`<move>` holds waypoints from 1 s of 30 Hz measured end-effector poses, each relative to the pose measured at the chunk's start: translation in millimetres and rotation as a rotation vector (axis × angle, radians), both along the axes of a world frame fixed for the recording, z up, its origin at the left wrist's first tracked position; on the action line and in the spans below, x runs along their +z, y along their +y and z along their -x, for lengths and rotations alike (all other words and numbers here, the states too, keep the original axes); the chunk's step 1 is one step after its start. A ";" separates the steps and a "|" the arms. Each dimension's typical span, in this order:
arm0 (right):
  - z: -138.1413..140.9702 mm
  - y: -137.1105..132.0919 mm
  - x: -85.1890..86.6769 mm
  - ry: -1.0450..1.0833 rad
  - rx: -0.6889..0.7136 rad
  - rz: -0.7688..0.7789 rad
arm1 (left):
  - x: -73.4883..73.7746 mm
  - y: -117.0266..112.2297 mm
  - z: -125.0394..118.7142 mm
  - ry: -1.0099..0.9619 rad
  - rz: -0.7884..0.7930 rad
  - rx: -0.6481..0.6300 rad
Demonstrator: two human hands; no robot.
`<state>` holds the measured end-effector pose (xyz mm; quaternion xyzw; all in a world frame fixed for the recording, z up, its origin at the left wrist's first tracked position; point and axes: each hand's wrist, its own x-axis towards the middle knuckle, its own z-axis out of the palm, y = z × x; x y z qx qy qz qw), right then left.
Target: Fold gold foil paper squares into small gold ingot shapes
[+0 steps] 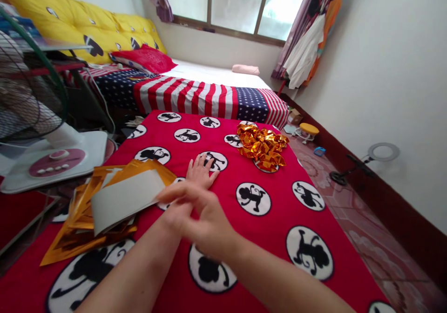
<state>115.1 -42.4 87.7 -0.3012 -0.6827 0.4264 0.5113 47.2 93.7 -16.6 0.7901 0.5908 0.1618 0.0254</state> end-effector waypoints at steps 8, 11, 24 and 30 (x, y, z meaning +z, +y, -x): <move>-109.0 121.6 -95.6 -0.648 -0.779 -0.060 | 3.3 -1.5 -1.1 -0.001 -0.024 0.007; -128.5 137.8 -111.2 -0.751 -0.862 -0.089 | 2.1 -0.5 -1.2 -0.006 -0.025 0.013; -136.3 155.3 -111.5 -0.942 -0.992 0.010 | 0.8 0.7 -0.6 -0.020 -0.044 0.006; -112.4 121.6 -111.5 -1.189 -0.838 0.006 | 1.7 -5.1 -1.6 -0.040 -0.028 0.014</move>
